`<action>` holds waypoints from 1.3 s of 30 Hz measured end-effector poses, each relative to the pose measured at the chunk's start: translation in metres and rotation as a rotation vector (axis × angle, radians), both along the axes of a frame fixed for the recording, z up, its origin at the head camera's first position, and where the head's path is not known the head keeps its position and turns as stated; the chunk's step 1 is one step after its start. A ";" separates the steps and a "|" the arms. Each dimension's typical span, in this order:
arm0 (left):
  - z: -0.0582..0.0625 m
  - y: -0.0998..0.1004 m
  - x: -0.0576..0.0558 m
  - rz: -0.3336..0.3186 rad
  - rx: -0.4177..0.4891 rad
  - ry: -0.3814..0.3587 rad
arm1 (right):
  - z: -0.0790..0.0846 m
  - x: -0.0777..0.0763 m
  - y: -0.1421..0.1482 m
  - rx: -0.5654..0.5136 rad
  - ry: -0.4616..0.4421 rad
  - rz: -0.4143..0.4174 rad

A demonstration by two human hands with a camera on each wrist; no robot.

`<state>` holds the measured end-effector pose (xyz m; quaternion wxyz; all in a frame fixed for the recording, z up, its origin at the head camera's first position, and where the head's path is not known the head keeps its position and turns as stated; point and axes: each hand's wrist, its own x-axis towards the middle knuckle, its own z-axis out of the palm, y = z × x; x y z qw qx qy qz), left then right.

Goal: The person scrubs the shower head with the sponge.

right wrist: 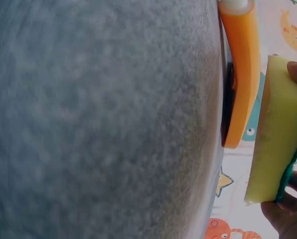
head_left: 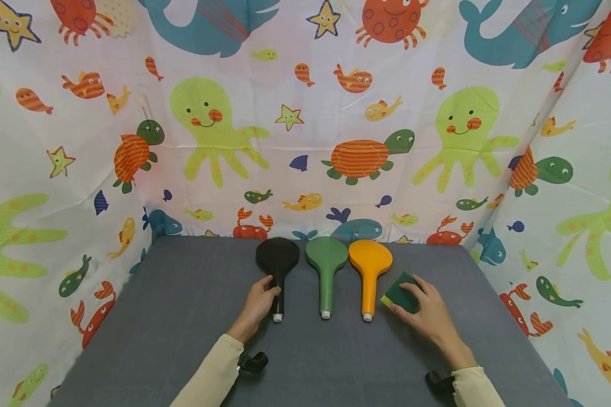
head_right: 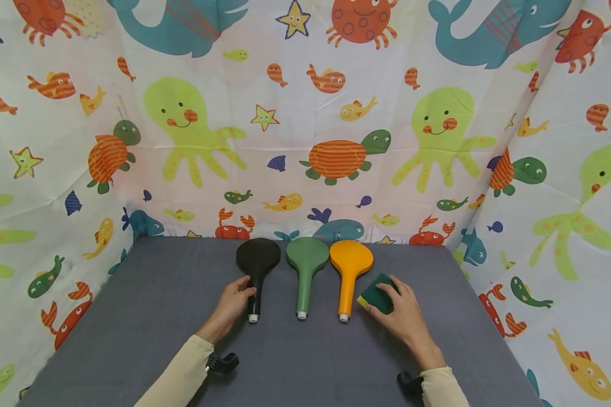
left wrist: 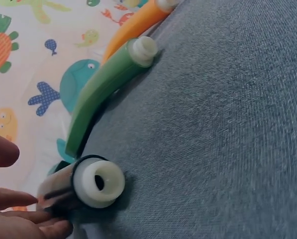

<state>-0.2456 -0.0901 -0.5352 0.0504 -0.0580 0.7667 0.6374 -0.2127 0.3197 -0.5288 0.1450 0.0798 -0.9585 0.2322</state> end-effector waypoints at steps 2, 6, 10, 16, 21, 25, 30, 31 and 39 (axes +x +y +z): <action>0.003 -0.001 0.002 0.012 -0.041 0.023 | -0.001 -0.002 0.002 0.001 -0.018 -0.011; 0.007 -0.005 0.006 0.042 -0.093 0.077 | -0.003 -0.005 0.007 0.016 -0.065 -0.031; 0.010 -0.011 0.013 0.052 -0.135 0.122 | -0.004 -0.006 0.010 0.046 -0.124 -0.035; 0.015 -0.020 0.020 0.050 -0.201 0.169 | -0.004 -0.007 0.012 0.051 -0.166 -0.028; 0.019 -0.024 0.024 0.043 -0.199 0.182 | -0.005 -0.008 0.013 0.057 -0.182 -0.026; 0.020 -0.027 0.025 0.039 -0.212 0.181 | -0.004 -0.007 0.013 0.062 -0.197 -0.023; 0.024 -0.031 0.026 0.044 -0.259 0.220 | 0.002 -0.007 0.012 0.064 -0.210 -0.015; 0.025 -0.031 0.026 0.043 -0.270 0.236 | 0.005 -0.007 0.011 0.066 -0.209 -0.014; 0.047 -0.033 0.028 -0.017 -0.408 0.369 | 0.048 -0.004 -0.016 0.041 -0.116 0.005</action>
